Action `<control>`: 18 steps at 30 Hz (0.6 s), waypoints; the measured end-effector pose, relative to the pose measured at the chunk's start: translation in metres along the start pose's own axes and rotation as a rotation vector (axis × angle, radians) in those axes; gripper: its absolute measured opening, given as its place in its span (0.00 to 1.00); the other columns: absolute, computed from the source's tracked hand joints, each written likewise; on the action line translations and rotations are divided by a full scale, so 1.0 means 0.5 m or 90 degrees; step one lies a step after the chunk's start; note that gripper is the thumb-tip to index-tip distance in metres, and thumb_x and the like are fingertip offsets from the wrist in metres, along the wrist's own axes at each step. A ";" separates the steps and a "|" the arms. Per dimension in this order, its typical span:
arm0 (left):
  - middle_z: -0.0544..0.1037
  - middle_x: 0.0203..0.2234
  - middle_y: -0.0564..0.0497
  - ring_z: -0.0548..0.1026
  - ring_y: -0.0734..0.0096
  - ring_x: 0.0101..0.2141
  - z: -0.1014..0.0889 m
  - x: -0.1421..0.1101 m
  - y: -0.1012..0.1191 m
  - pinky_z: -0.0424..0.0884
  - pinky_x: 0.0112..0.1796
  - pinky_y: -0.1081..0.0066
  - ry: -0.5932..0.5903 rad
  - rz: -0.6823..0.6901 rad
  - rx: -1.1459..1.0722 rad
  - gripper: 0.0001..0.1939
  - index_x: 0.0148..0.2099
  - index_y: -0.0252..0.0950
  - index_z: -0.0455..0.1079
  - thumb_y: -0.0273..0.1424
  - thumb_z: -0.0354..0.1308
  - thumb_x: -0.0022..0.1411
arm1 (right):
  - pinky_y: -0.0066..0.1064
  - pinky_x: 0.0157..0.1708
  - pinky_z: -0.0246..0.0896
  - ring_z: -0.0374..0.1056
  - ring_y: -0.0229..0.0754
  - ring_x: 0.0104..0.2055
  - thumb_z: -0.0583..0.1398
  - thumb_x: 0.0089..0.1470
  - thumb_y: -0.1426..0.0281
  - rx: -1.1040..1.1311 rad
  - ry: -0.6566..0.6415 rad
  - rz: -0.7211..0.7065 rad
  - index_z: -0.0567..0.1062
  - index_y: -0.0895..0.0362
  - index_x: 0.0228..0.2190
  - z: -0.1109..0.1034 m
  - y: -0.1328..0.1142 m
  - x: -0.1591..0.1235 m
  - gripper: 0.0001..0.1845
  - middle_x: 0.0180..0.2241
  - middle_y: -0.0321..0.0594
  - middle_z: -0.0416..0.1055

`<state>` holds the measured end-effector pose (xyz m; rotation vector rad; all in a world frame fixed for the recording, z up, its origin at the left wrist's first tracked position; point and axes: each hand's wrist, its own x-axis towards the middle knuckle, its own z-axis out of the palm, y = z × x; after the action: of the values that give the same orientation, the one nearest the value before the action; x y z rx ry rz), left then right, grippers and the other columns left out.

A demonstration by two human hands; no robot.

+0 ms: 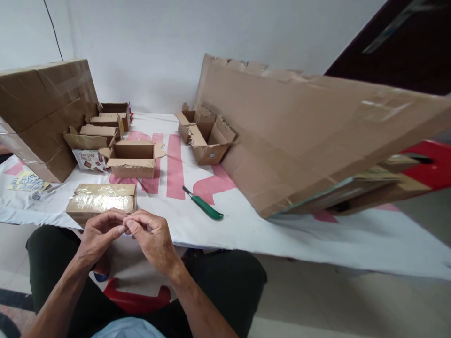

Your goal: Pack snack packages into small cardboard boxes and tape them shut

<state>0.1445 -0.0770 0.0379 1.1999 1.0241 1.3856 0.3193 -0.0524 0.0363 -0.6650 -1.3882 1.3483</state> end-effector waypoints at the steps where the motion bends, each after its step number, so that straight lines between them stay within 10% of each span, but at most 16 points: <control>1: 0.84 0.33 0.46 0.82 0.66 0.34 0.001 0.000 0.000 0.80 0.39 0.68 -0.009 -0.023 -0.013 0.15 0.39 0.34 0.85 0.39 0.81 0.56 | 0.30 0.30 0.70 0.73 0.39 0.31 0.66 0.65 0.61 0.022 -0.002 0.022 0.87 0.54 0.33 -0.001 0.002 0.001 0.13 0.31 0.39 0.80; 9: 0.86 0.29 0.47 0.84 0.64 0.30 0.009 0.007 0.004 0.82 0.36 0.66 0.024 -0.004 0.013 0.14 0.36 0.35 0.85 0.39 0.81 0.55 | 0.32 0.34 0.75 0.74 0.39 0.30 0.72 0.58 0.54 0.086 0.029 0.095 0.83 0.55 0.30 -0.007 0.017 0.013 0.17 0.29 0.38 0.80; 14: 0.85 0.32 0.47 0.83 0.67 0.32 0.016 0.006 0.001 0.79 0.36 0.69 0.043 0.279 0.275 0.03 0.41 0.38 0.86 0.28 0.70 0.67 | 0.32 0.34 0.74 0.74 0.39 0.30 0.76 0.50 0.51 0.105 0.081 0.127 0.82 0.55 0.32 -0.004 0.030 0.018 0.21 0.28 0.35 0.78; 18: 0.83 0.41 0.45 0.83 0.64 0.40 0.024 -0.002 0.002 0.80 0.41 0.66 -0.006 0.399 0.387 0.15 0.53 0.40 0.84 0.23 0.65 0.68 | 0.33 0.36 0.76 0.75 0.40 0.31 0.76 0.49 0.51 0.102 0.092 0.141 0.81 0.55 0.33 -0.007 0.038 0.017 0.21 0.29 0.35 0.79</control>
<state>0.1561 -0.0780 0.0404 2.1065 1.1582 1.5746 0.3151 -0.0392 0.0203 -0.8088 -1.1032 1.5351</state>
